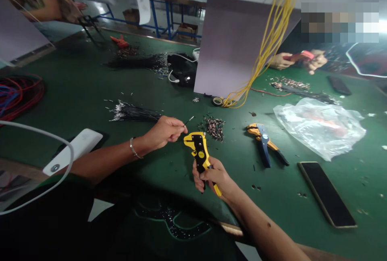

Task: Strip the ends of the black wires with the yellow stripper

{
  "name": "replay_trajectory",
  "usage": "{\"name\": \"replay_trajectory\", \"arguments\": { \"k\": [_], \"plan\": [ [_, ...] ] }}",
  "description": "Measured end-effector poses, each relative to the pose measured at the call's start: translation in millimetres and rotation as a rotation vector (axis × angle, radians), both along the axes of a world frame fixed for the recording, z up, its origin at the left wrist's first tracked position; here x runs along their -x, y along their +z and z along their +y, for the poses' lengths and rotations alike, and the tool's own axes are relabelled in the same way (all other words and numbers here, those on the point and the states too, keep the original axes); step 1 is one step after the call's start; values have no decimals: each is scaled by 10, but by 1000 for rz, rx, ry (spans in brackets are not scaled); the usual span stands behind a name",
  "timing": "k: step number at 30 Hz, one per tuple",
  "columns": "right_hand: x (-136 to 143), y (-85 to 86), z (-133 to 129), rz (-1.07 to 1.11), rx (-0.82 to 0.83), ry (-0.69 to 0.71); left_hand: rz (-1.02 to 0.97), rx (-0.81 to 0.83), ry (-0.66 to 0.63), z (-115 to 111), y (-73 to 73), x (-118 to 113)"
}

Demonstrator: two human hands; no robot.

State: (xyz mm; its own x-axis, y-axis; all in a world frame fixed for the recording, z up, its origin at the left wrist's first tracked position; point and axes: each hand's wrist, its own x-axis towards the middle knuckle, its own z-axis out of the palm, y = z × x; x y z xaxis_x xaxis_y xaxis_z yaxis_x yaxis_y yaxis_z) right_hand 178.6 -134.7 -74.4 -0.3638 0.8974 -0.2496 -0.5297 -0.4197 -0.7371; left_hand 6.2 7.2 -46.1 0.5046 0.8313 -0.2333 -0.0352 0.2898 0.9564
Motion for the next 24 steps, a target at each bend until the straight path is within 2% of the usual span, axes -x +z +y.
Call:
{"name": "replay_trajectory", "arguments": {
  "k": [9, 15, 18, 21, 24],
  "plan": [
    [-2, 51, -29, 21, -3, 57, 35, -28, 39, 28, 86, -19],
    [-6, -2, -20, 8, -2, 57, 14, -21, 5, 27, 22, 10],
    [-96, 60, 21, -33, -38, -30, 28, -7, 45, 79, 39, 61],
    [-242, 159, 77, -59, -90, -263, -7, -25, 108, 129, 108, 82],
    [-325, 196, 105, -198, -150, -266, -45, -26, 84, 135, 166, 73]
  ]
}}
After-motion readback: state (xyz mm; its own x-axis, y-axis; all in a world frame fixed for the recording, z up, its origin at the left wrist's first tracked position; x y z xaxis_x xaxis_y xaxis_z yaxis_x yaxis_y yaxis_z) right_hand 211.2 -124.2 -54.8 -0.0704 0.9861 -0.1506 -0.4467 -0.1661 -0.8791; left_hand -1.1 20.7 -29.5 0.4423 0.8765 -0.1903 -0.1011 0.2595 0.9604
